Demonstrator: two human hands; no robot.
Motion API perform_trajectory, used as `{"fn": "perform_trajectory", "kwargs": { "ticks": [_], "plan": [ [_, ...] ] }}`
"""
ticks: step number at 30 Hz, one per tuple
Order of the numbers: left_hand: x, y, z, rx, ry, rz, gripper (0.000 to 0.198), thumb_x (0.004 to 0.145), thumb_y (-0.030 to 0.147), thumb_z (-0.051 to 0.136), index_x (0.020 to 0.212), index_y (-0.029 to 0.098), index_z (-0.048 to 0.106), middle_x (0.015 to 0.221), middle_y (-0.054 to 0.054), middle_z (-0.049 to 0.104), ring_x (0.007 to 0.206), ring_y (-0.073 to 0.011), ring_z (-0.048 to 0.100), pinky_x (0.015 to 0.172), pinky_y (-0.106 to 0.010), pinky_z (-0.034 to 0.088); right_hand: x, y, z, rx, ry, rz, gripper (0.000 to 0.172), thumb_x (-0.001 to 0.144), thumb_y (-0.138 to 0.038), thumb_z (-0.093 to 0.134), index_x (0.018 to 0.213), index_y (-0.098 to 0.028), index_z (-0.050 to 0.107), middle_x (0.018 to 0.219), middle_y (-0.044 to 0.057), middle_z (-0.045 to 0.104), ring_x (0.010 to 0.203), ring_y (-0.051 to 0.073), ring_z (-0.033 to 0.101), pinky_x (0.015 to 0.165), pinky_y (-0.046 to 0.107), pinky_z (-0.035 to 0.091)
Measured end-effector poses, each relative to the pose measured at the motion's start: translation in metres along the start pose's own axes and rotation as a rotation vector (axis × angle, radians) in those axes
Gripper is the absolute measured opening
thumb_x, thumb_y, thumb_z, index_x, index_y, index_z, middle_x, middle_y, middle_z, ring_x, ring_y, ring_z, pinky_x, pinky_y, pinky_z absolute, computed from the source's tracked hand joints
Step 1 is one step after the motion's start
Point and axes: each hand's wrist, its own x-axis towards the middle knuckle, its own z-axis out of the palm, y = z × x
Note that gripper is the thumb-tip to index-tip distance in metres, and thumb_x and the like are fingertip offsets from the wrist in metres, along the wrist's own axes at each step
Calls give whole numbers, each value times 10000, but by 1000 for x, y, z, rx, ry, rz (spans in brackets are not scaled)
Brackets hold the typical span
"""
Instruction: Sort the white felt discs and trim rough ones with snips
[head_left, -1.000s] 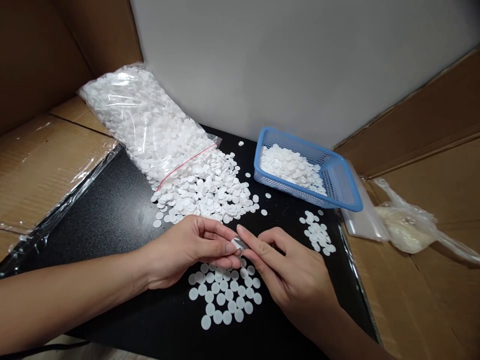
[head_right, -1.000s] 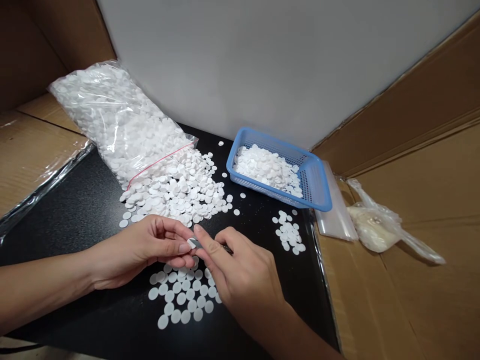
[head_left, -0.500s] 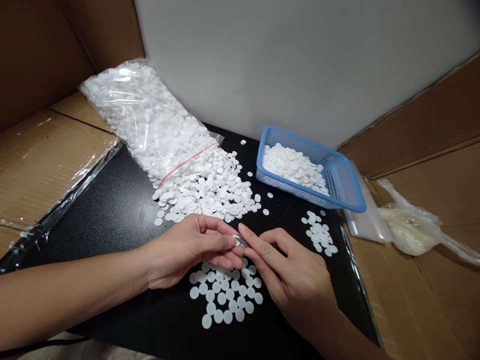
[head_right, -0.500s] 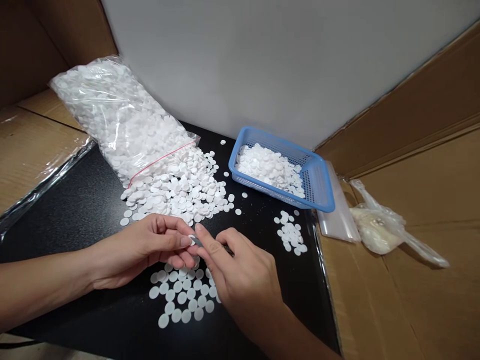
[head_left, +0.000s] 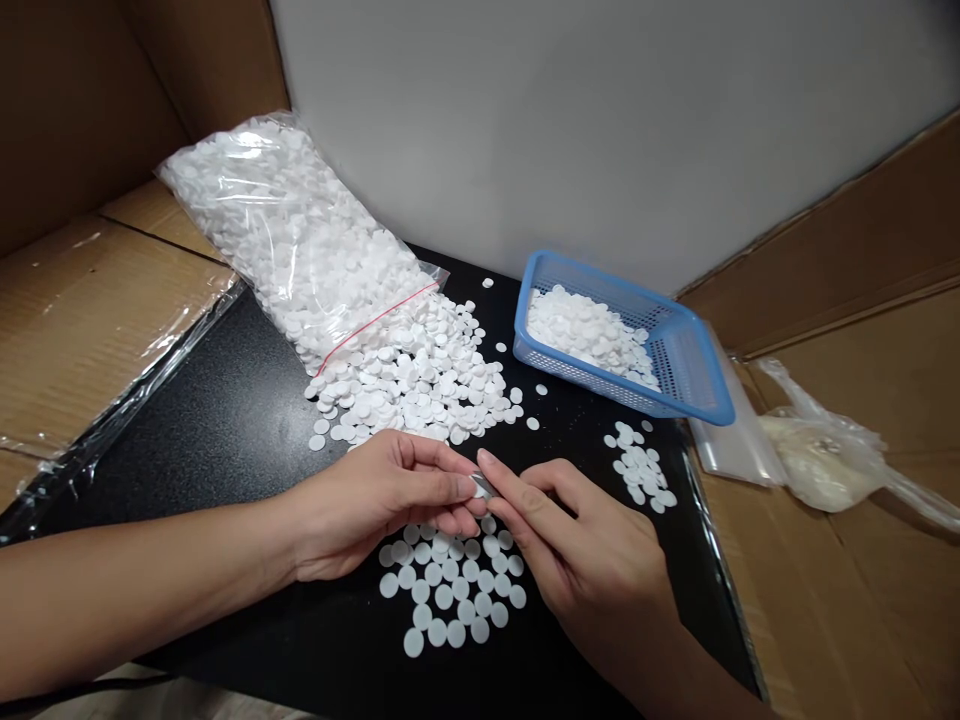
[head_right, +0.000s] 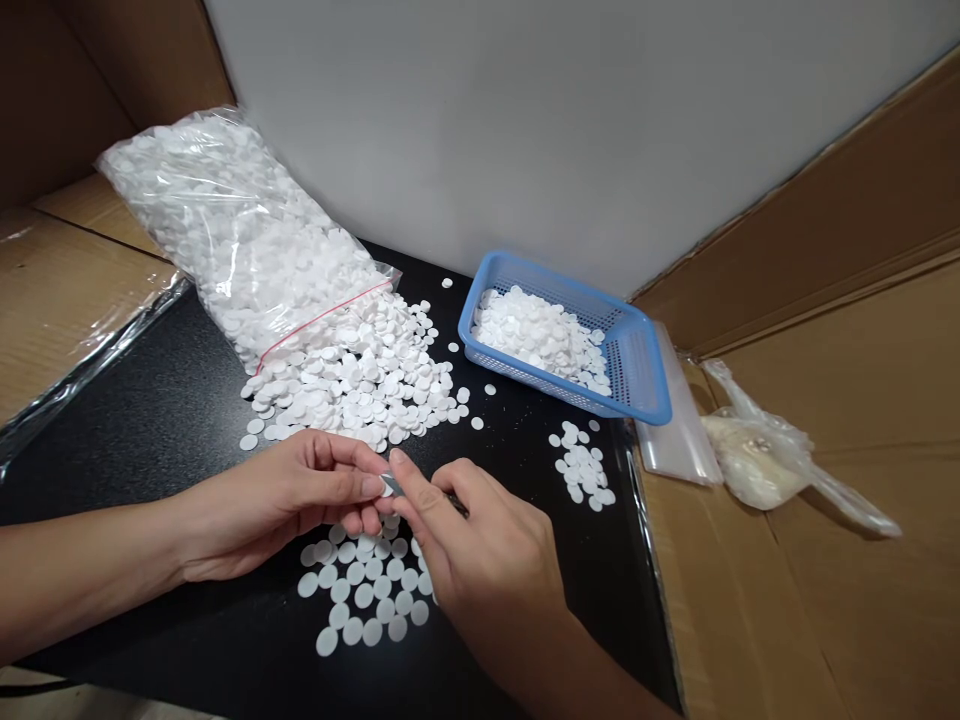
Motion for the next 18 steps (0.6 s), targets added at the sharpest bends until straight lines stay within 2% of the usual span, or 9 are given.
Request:
{"fn": "perform_trajectory", "kwargs": {
  "ticks": [18],
  "plan": [
    [-1, 0, -1, -10, -33, -5, 189, 723, 202, 860, 829, 79, 763, 761, -58, 743, 609, -77, 667, 642, -146, 551, 0, -1, -2, -27, -5, 13, 288, 1012, -199, 529, 1207, -162, 738, 673, 2, 608, 556, 83, 534, 485, 196, 405]
  ]
}}
